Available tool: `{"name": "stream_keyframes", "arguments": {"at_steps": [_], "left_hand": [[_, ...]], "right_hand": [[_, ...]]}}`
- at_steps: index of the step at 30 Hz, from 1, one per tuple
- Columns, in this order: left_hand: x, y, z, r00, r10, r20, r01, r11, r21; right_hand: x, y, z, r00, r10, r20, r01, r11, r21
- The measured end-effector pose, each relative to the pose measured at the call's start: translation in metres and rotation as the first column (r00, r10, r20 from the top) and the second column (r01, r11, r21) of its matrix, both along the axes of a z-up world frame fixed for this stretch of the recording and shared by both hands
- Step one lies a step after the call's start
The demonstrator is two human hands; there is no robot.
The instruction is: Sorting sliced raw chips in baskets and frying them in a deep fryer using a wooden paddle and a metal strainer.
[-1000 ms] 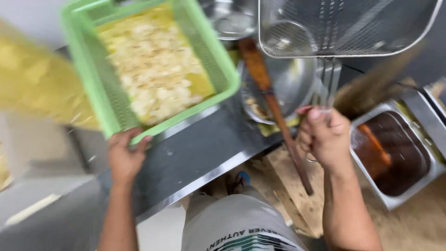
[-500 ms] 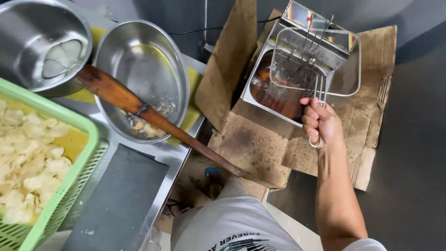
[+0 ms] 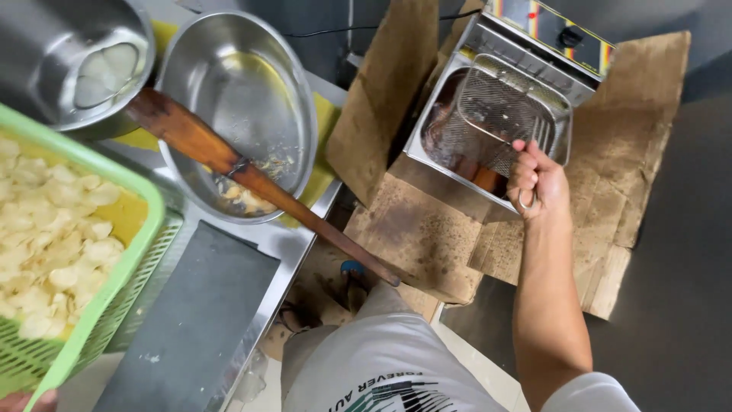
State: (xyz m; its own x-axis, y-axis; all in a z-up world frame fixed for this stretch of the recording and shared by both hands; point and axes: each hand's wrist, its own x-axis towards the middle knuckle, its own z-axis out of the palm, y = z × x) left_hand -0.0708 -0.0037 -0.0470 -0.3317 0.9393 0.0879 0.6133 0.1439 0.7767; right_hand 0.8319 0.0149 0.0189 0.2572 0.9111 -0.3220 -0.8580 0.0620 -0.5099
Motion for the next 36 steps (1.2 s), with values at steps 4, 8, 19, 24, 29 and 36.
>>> {"name": "stream_keyframes", "arguments": {"at_steps": [4,8,19,24,29,36], "left_hand": [[0.012,-0.018,0.029,0.989,0.130,-0.068,-0.128,0.991,0.039],[0.052,-0.007,0.072,0.970,0.176,-0.168,-0.175,0.984,0.021],[0.062,-0.004,0.062,0.960,0.181,-0.215,-0.137,0.969,0.205],[0.066,-0.003,0.074,0.965,0.163,-0.205,-0.100,0.953,0.285],[0.069,-0.002,0.083,0.973,0.132,-0.190,-0.074,0.956,0.285],[0.070,-0.001,0.076,0.982,0.148,-0.120,-0.111,0.957,0.267]], "right_hand": [[-0.047,0.007,-0.009,0.916,-0.007,0.402,0.164,0.919,-0.357],[-0.055,-0.008,-0.011,0.325,0.172,0.930,0.608,0.715,-0.345],[-0.306,0.064,0.021,-0.624,0.185,0.759,-0.067,0.955,-0.287],[-0.355,0.075,-0.026,-0.688,0.387,0.614,-0.136,0.762,-0.633],[-0.340,0.062,0.062,-0.345,0.523,0.779,-0.137,0.793,-0.593],[-0.319,0.085,0.143,-0.690,0.358,0.630,-0.097,0.816,-0.570]]}}
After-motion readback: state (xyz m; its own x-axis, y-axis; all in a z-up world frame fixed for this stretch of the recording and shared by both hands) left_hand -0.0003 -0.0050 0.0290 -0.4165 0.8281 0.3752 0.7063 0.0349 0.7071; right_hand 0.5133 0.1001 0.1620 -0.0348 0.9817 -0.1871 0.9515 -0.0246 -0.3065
